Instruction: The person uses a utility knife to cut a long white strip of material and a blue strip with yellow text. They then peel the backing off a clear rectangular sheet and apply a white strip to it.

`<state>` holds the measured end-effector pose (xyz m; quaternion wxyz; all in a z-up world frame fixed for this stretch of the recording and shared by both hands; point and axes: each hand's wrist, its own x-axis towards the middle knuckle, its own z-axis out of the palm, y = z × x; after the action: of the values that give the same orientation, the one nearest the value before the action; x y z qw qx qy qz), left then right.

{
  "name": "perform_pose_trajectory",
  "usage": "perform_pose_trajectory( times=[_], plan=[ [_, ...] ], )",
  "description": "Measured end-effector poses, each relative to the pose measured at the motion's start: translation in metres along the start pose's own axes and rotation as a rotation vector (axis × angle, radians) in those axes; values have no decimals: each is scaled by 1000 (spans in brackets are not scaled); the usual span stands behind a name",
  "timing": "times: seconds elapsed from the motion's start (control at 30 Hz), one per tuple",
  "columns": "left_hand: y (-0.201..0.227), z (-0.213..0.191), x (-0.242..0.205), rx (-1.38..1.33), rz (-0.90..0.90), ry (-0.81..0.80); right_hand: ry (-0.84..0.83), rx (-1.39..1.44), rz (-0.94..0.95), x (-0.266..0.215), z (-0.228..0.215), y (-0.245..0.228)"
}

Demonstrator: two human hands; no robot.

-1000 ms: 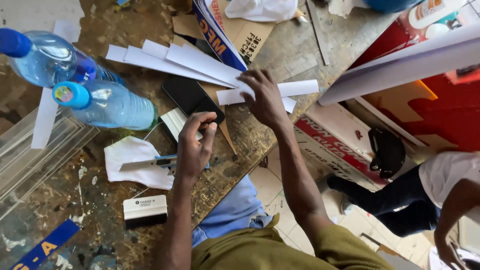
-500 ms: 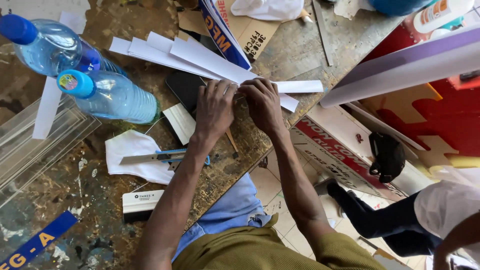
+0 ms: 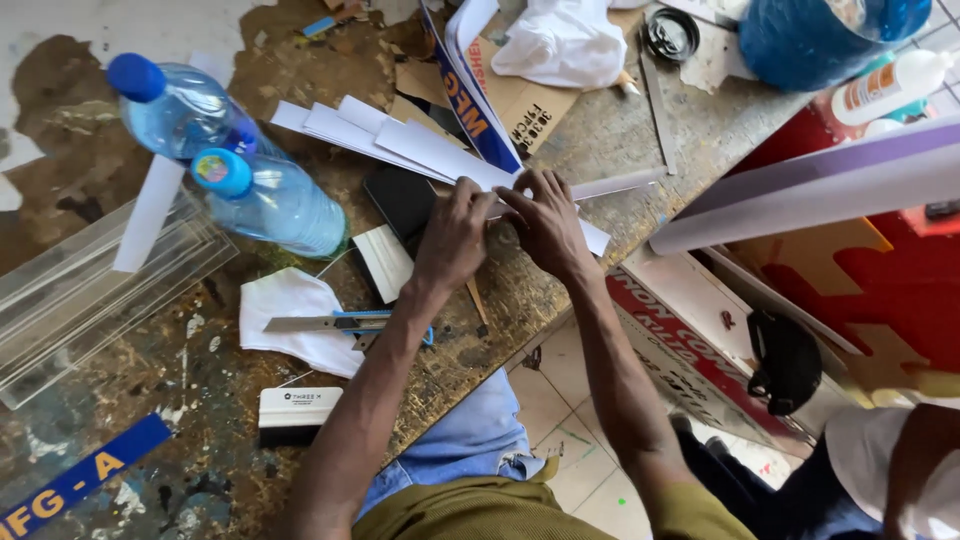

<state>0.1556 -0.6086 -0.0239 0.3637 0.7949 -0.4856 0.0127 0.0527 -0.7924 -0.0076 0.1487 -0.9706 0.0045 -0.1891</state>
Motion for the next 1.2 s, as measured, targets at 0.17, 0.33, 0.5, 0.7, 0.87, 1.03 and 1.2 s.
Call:
perform_pose_trajectory(
  times=[0.17,0.33,0.5,0.7,0.87,1.03,1.2],
  plan=[
    [59,-88,-7,-223,9,127,78,17,-178,17,-46,-30],
    [77,-141,-81,-189,106,424,117,40,-418,28,-106,-126],
    [61,-190,-182,1,185,679,128,74,-559,33,-110,-212],
    [44,-275,-311,-99,-108,833,-56,130,-485,28,-85,-241],
    [41,-276,-364,-465,-435,933,-295,437,-282,32,-52,-293],
    [36,-232,-370,-183,-504,1097,-353,599,-25,8,-14,-281],
    [44,-203,-371,315,-373,320,-373,699,175,-13,2,-284]
  ],
)
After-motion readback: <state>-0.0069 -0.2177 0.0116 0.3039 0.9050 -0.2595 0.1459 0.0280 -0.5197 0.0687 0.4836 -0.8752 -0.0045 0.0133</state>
